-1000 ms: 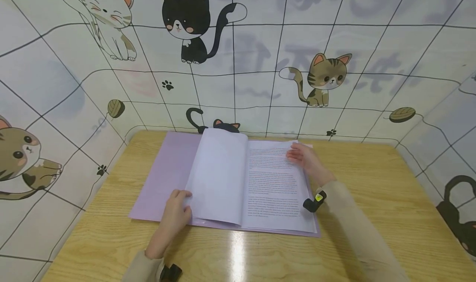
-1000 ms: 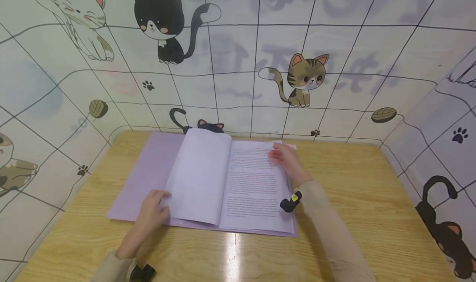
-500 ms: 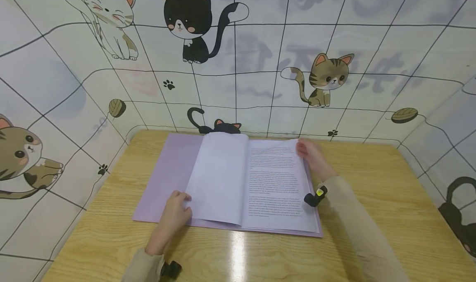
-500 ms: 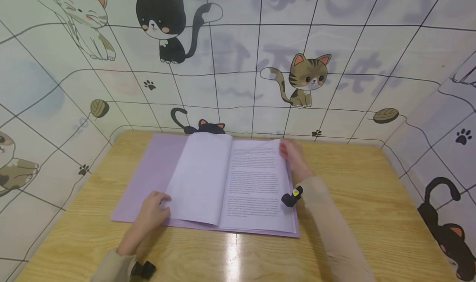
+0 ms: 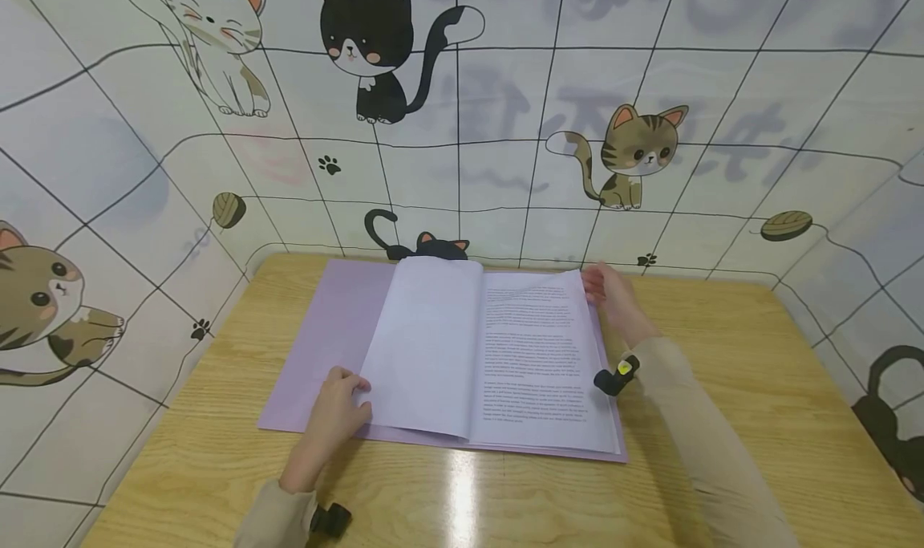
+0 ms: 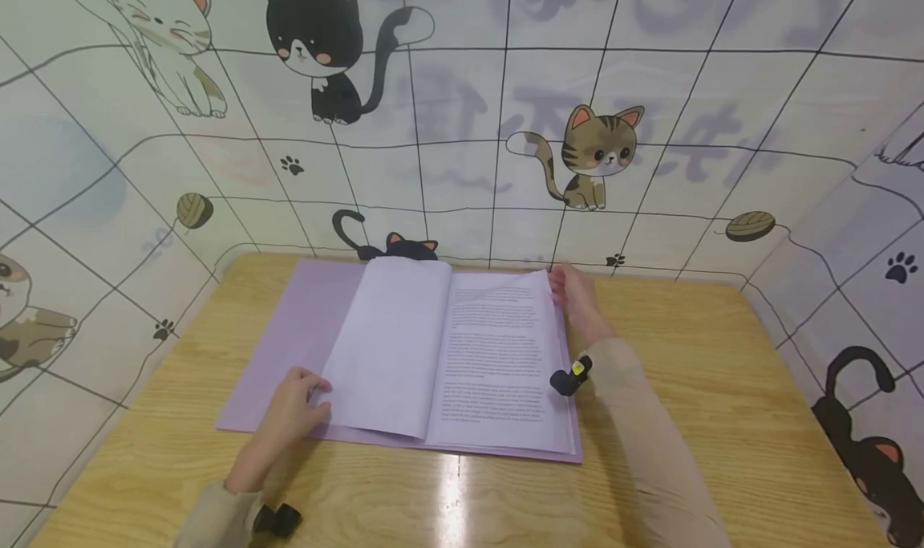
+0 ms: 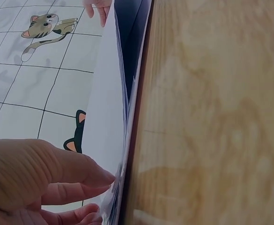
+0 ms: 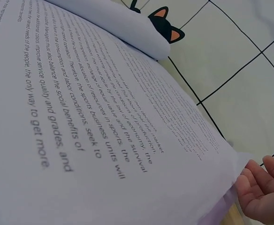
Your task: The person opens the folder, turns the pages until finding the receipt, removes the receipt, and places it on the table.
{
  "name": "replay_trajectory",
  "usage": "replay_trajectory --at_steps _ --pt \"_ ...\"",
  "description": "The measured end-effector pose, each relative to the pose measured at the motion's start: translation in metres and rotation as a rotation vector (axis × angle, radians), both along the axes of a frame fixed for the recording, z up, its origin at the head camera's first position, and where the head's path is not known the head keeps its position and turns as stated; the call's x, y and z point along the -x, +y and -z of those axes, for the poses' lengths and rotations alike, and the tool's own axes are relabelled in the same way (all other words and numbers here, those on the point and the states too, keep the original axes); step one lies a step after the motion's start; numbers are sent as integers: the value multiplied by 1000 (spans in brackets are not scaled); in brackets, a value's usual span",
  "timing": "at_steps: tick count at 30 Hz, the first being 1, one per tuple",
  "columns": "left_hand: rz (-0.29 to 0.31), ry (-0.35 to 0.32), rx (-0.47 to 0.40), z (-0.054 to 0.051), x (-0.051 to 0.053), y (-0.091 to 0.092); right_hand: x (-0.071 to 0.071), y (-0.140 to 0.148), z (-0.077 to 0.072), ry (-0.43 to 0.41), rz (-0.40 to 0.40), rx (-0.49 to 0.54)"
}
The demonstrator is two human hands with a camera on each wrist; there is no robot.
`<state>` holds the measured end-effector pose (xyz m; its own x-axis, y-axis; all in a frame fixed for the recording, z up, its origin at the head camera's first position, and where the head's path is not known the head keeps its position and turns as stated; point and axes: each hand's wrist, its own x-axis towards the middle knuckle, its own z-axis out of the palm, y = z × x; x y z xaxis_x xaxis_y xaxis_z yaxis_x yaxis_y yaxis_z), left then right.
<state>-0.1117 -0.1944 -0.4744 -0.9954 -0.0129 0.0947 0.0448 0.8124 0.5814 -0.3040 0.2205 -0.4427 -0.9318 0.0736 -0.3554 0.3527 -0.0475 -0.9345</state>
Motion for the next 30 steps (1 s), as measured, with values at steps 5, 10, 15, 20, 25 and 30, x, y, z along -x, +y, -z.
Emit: replay_trajectory --at_steps 5,10,15,20,25,30 --pt "13 11 6 -1 -1 0 2 2 1 -55 -7 -89" --pt "29 21 0 0 -2 -2 1 4 2 -63 -48 -171" --pt "35 16 -6 1 -2 -3 -2 6 2 -46 -82 -193" --pt "35 8 -14 2 0 -3 -8 7 -1 -16 -133 -191" --pt "37 11 -23 2 0 -3 -15 4 -7 4 -172 -172" --pt "41 17 -26 -2 -1 -3 -22 1 -13 22 -200 -160"
